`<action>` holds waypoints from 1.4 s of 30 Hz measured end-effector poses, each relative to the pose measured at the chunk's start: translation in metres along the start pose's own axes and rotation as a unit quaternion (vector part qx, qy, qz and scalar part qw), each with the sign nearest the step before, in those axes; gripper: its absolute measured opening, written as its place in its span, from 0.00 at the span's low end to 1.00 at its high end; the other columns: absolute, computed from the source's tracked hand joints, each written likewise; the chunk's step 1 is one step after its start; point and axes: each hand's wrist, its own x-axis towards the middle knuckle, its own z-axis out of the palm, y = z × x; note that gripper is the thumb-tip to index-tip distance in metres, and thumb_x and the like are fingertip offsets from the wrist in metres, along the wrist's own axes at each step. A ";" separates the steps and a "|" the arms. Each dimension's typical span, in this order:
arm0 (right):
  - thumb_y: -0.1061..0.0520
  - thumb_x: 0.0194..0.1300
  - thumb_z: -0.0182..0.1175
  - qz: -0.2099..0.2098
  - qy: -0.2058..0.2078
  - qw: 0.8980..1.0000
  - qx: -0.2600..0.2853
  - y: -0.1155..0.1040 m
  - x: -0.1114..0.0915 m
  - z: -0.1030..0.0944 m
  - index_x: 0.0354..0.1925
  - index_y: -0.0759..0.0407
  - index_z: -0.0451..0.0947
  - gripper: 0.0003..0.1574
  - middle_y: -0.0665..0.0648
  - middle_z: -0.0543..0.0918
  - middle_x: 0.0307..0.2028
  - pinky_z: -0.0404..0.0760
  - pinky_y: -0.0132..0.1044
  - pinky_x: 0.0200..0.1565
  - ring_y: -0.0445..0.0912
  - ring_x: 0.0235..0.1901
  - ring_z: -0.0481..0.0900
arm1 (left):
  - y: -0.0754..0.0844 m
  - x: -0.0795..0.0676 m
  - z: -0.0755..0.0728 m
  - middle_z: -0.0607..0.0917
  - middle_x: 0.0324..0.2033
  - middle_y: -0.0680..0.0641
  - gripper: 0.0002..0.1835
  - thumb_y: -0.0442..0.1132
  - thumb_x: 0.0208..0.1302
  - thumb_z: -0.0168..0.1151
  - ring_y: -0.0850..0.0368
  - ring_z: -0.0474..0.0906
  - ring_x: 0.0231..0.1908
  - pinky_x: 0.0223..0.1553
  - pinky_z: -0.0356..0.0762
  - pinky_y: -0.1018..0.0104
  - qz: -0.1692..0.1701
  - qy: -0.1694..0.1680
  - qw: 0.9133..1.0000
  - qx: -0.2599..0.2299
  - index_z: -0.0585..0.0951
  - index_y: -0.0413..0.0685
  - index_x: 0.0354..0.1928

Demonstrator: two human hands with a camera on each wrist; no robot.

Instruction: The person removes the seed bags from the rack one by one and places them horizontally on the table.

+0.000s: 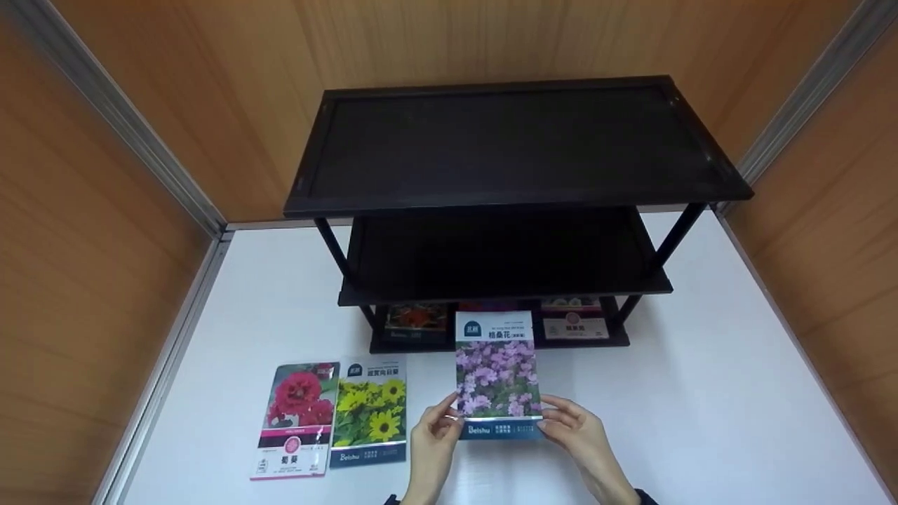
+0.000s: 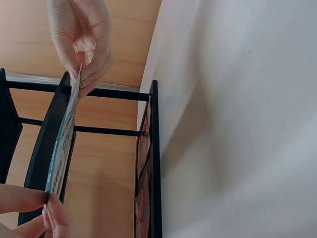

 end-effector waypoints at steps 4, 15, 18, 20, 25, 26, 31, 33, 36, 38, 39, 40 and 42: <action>0.63 0.52 0.61 -0.001 -0.008 1.000 0.000 0.002 0.003 0.004 0.55 0.72 0.64 0.32 0.55 0.79 0.34 0.76 0.39 0.42 0.43 0.34 0.77 | -0.003 0.003 -0.002 0.75 0.32 0.46 0.20 0.24 0.52 0.56 0.59 0.71 0.31 0.31 0.73 0.75 -0.002 0.012 1.000 0.017 0.73 0.28 0.50; 0.64 0.52 0.60 -0.019 -0.031 0.999 -0.017 0.011 0.012 0.013 0.54 0.71 0.66 0.31 0.53 0.80 0.33 0.77 0.36 0.39 0.41 0.33 0.77 | -0.014 0.007 -0.010 0.75 0.32 0.46 0.20 0.25 0.53 0.56 0.60 0.71 0.31 0.30 0.72 0.74 -0.013 0.028 0.999 0.024 0.73 0.31 0.50; 0.63 0.52 0.60 -0.013 -0.042 0.999 -0.006 0.014 0.014 0.015 0.55 0.71 0.66 0.31 0.52 0.80 0.33 0.76 0.38 0.40 0.41 0.33 0.77 | -0.017 0.007 -0.013 0.75 0.31 0.46 0.20 0.25 0.52 0.56 0.59 0.71 0.30 0.30 0.73 0.73 -0.013 0.032 0.999 0.027 0.73 0.31 0.50; 0.64 0.52 0.60 -0.009 -0.045 0.999 -0.001 0.016 0.016 0.018 0.54 0.71 0.66 0.30 0.51 0.80 0.32 0.76 0.37 0.39 0.40 0.32 0.77 | -0.018 0.008 -0.015 0.75 0.31 0.46 0.19 0.25 0.52 0.55 0.59 0.71 0.30 0.30 0.73 0.73 -0.016 0.037 0.998 0.037 0.74 0.31 0.50; 0.65 0.52 0.59 -0.010 -0.052 0.999 0.003 0.020 0.019 0.023 0.54 0.71 0.66 0.30 0.51 0.80 0.31 0.77 0.36 0.38 0.40 0.31 0.77 | -0.021 0.009 -0.018 0.75 0.31 0.46 0.19 0.26 0.52 0.56 0.58 0.71 0.30 0.30 0.73 0.72 -0.027 0.051 0.996 0.061 0.74 0.32 0.49; 0.65 0.52 0.59 -0.010 -0.054 0.998 0.004 0.021 0.019 0.024 0.54 0.71 0.66 0.30 0.51 0.80 0.31 0.77 0.36 0.38 0.40 0.31 0.77 | -0.022 0.009 -0.019 0.75 0.31 0.46 0.19 0.26 0.52 0.56 0.58 0.71 0.30 0.31 0.73 0.72 -0.028 0.053 0.996 0.063 0.74 0.32 0.49; 0.64 0.53 0.60 -0.001 -0.054 0.998 0.010 0.024 0.022 0.029 0.55 0.71 0.66 0.30 0.51 0.81 0.32 0.77 0.37 0.38 0.40 0.31 0.77 | -0.024 0.011 -0.022 0.75 0.32 0.45 0.19 0.26 0.51 0.57 0.59 0.72 0.30 0.31 0.73 0.73 -0.022 0.061 0.996 0.066 0.74 0.31 0.49; 0.64 0.53 0.60 0.000 -0.054 0.998 0.012 0.026 0.024 0.030 0.55 0.71 0.66 0.30 0.51 0.81 0.31 0.77 0.36 0.37 0.40 0.31 0.77 | -0.025 0.011 -0.023 0.75 0.32 0.45 0.19 0.26 0.52 0.57 0.59 0.72 0.31 0.31 0.73 0.73 -0.020 0.064 0.996 0.065 0.74 0.31 0.49; 0.65 0.53 0.59 -0.002 -0.058 0.998 0.015 0.028 0.026 0.033 0.55 0.72 0.66 0.30 0.51 0.80 0.31 0.77 0.36 0.37 0.40 0.31 0.77 | -0.026 0.012 -0.024 0.76 0.32 0.45 0.19 0.26 0.51 0.57 0.58 0.72 0.30 0.31 0.73 0.73 -0.020 0.071 0.995 0.065 0.74 0.30 0.49; 0.65 0.53 0.59 -0.005 -0.061 0.998 0.014 0.029 0.026 0.035 0.55 0.72 0.66 0.30 0.51 0.80 0.31 0.77 0.36 0.37 0.40 0.31 0.77 | -0.028 0.013 -0.025 0.76 0.31 0.45 0.19 0.25 0.51 0.57 0.59 0.72 0.30 0.31 0.73 0.73 -0.019 0.075 0.994 0.072 0.74 0.31 0.49; 0.65 0.53 0.59 -0.006 -0.061 0.998 0.013 0.030 0.027 0.036 0.55 0.72 0.66 0.29 0.51 0.80 0.31 0.77 0.36 0.37 0.40 0.31 0.77 | -0.028 0.013 -0.026 0.76 0.31 0.46 0.19 0.25 0.51 0.57 0.59 0.72 0.30 0.31 0.73 0.74 -0.017 0.078 0.994 0.077 0.75 0.31 0.48; 0.65 0.53 0.59 -0.005 -0.061 0.998 0.012 0.030 0.027 0.037 0.54 0.72 0.66 0.29 0.51 0.80 0.31 0.77 0.36 0.37 0.40 0.31 0.77 | -0.029 0.013 -0.027 0.76 0.31 0.46 0.19 0.25 0.51 0.57 0.59 0.72 0.30 0.30 0.73 0.73 -0.016 0.080 0.993 0.080 0.75 0.31 0.48; 0.66 0.53 0.59 -0.005 -0.061 0.998 0.009 0.031 0.028 0.039 0.54 0.72 0.66 0.29 0.51 0.80 0.31 0.77 0.36 0.38 0.40 0.31 0.78 | -0.030 0.014 -0.028 0.76 0.31 0.46 0.19 0.25 0.51 0.56 0.59 0.72 0.30 0.30 0.72 0.73 -0.014 0.083 0.993 0.086 0.75 0.31 0.48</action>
